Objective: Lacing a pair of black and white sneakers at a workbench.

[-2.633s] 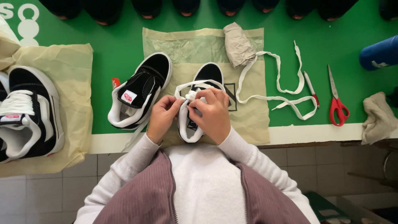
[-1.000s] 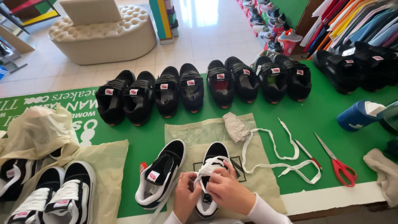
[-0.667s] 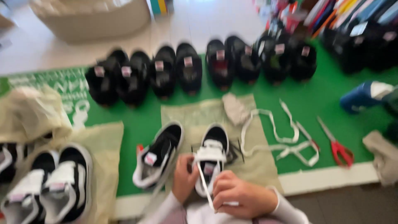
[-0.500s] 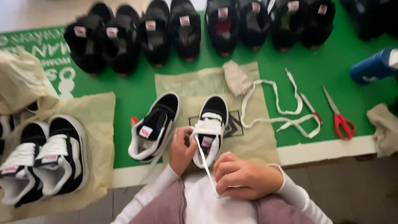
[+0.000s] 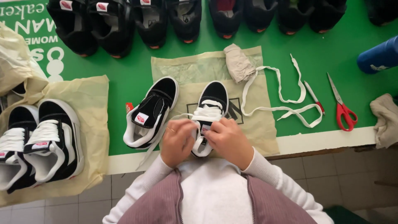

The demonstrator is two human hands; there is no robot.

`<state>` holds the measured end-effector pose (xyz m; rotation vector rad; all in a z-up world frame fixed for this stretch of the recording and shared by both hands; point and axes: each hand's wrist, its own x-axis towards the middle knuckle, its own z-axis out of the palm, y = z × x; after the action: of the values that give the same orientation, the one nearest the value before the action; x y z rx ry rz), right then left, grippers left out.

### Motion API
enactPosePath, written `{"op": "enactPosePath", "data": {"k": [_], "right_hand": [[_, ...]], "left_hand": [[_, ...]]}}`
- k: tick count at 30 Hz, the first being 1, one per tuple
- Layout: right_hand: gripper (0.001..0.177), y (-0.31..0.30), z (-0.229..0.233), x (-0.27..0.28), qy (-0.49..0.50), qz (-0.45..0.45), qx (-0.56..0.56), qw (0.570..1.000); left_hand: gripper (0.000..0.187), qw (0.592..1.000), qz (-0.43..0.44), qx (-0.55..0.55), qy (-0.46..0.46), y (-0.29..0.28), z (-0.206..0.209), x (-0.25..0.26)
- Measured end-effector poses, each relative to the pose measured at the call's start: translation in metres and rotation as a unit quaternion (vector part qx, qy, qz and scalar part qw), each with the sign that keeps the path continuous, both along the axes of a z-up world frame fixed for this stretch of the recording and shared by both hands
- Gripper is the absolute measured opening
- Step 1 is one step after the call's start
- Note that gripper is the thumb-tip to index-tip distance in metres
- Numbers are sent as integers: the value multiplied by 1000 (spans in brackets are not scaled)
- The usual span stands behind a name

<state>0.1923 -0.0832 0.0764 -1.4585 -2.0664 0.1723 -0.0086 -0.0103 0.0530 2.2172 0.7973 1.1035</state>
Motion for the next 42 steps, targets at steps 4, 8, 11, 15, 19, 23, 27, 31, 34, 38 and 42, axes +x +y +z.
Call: {"op": "enactPosePath", "data": {"k": [4, 8, 11, 15, 19, 23, 27, 31, 34, 38, 42], "right_hand": [[22, 5, 5, 8, -11, 20, 5, 1000], [11, 8, 6, 12, 2, -50, -32, 998], [18, 17, 13, 6, 41, -106, -8, 994], [32, 31, 4, 0, -13, -59, 74, 995], [35, 41, -14, -2, -19, -17, 105, 994], [28, 44, -26, -7, 75, -46, 116, 989], [19, 46, -29, -7, 196, -112, 93, 970], [13, 44, -30, 10, 237, -85, 46, 967], [13, 38, -14, 19, 116, 50, 6, 992], [17, 27, -5, 10, 59, 40, -36, 997], [41, 28, 4, -13, -61, -29, -47, 997]], "left_hand": [[20, 977, -74, 177, 91, 1, 7, -7], [15, 969, -83, 190, 131, -1, 22, -1], [14, 960, -72, 212, 168, -3, 26, 3], [18, 974, 51, 151, 159, -2, 18, 6], [24, 979, 74, 56, 182, 2, -5, 5], [21, 989, 45, 30, 137, 3, -10, 4], [17, 993, 29, 6, 116, 5, -13, 4], [20, 990, 45, -17, 136, 5, -16, 2], [22, 987, 60, 14, 150, 4, -14, 3], [21, 981, 54, 134, 127, 9, -7, 8], [35, 972, -15, 164, 167, 11, 2, 4]]}}
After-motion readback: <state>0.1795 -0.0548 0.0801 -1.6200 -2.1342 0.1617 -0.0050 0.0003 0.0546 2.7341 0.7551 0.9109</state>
